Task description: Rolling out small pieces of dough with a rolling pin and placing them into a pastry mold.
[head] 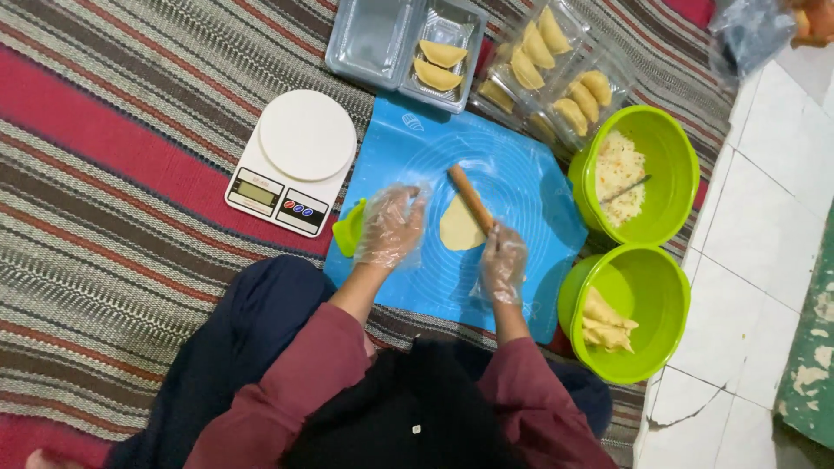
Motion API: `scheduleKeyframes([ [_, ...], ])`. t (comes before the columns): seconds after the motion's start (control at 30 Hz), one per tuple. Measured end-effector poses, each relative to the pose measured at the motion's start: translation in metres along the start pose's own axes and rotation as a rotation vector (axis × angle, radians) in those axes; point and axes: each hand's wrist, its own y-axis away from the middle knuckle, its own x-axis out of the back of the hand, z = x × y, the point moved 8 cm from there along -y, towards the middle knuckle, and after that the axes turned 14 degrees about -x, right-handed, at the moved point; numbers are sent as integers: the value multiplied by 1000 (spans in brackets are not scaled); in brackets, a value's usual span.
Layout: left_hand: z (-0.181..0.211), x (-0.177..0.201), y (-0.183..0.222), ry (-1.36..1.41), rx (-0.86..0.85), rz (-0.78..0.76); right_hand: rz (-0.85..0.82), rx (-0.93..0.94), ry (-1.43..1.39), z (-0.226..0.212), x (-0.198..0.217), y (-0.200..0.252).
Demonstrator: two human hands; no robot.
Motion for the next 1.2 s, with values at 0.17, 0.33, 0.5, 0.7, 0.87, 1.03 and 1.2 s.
scheduleKeyframes([
  [0.17,-5,-5,2,-3,17,-20,-6,-29,243,-3,-11,23],
  [0.33,1,0,2,-16,37,-48,-200,-227,457,18,-43,-12],
  [0.5,3,3,-3,-38,-5,-12,47,-215,601,72,-110,-52],
  [0.7,8,7,-6,-47,-47,43,-455,-251,491,25,-68,-78],
  [0.87,20,5,-17,-111,-105,17,193,-32,613,18,-81,-42],
  [1.03,36,-52,-42,23,-177,-131,128,-54,412,21,-82,-34],
  [1.2,46,-123,-86,-183,-124,-917,322,-31,680,88,-96,-57],
])
